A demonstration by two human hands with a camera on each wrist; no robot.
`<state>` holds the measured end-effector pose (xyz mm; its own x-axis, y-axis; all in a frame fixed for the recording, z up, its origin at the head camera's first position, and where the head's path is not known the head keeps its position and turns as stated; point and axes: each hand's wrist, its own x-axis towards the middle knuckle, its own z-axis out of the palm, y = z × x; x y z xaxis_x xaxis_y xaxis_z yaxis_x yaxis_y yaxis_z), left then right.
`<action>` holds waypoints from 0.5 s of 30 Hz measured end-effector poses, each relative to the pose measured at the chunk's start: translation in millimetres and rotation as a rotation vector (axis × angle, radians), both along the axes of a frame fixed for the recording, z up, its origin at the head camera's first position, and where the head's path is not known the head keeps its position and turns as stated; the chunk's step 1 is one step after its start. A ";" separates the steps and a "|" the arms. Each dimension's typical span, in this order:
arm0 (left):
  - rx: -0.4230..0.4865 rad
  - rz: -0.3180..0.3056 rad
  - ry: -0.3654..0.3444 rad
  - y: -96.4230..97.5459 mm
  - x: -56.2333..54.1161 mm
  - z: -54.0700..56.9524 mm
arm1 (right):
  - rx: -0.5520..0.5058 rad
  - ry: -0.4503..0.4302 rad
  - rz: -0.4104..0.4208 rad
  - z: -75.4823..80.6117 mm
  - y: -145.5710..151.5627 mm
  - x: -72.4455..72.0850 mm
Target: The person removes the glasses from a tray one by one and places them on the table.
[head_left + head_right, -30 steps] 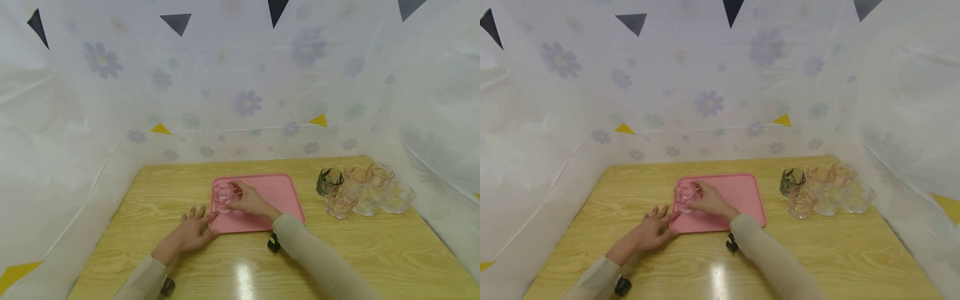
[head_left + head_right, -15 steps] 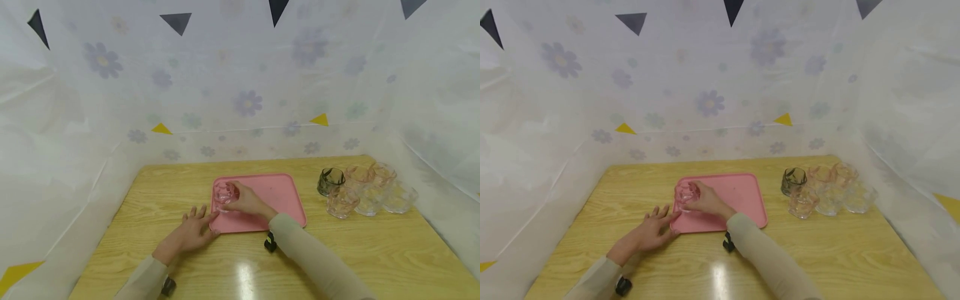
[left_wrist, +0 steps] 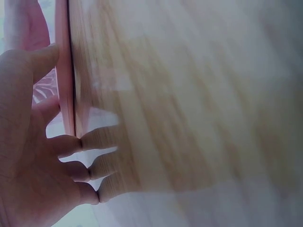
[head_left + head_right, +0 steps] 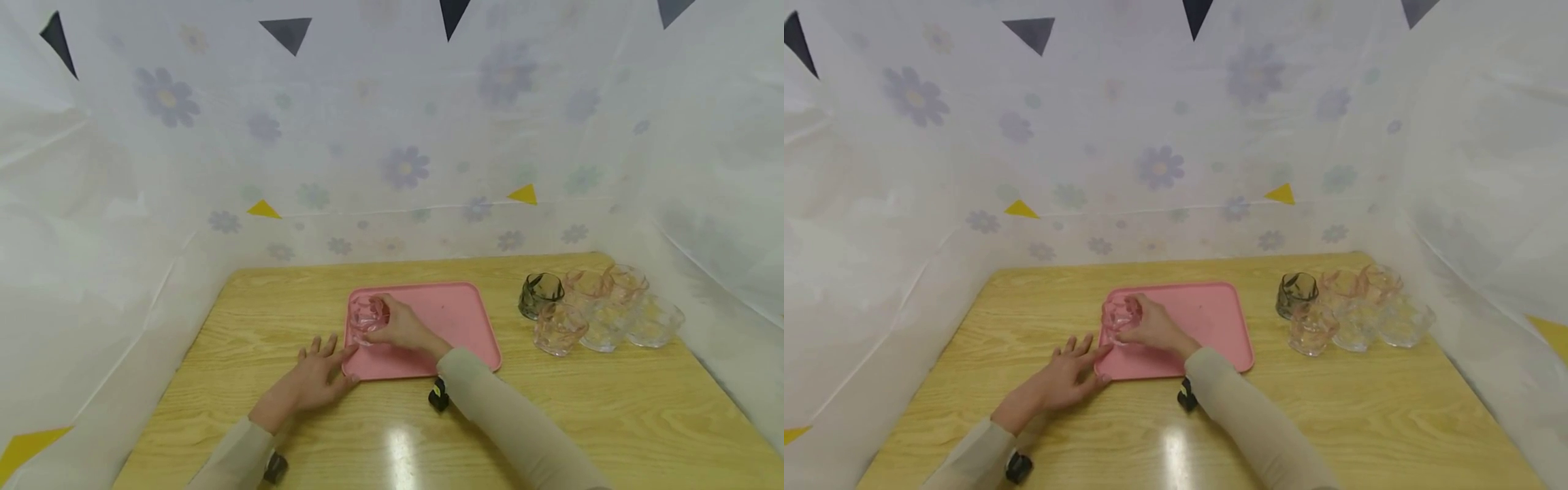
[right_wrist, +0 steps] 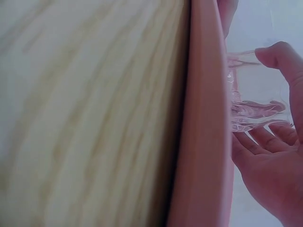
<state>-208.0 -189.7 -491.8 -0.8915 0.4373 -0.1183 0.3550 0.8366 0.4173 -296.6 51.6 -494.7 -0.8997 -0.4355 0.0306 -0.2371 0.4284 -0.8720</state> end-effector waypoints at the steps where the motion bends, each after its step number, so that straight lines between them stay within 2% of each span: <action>1: 0.003 -0.001 0.002 0.3 0.0 0.3 | 0.001 -0.001 -0.002 0.8 0.2 0.4; 15: 0.002 0.002 -0.009 0.7 2.7 4.5 | 0.067 0.018 -0.065 10.9 22.8 12.5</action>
<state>-205.3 -189.0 -487.3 -0.8913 0.4357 -0.1256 0.3495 0.8366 0.4219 -284.1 74.3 -483.9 -0.9258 -0.3774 0.0195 -0.2217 0.5006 -0.8368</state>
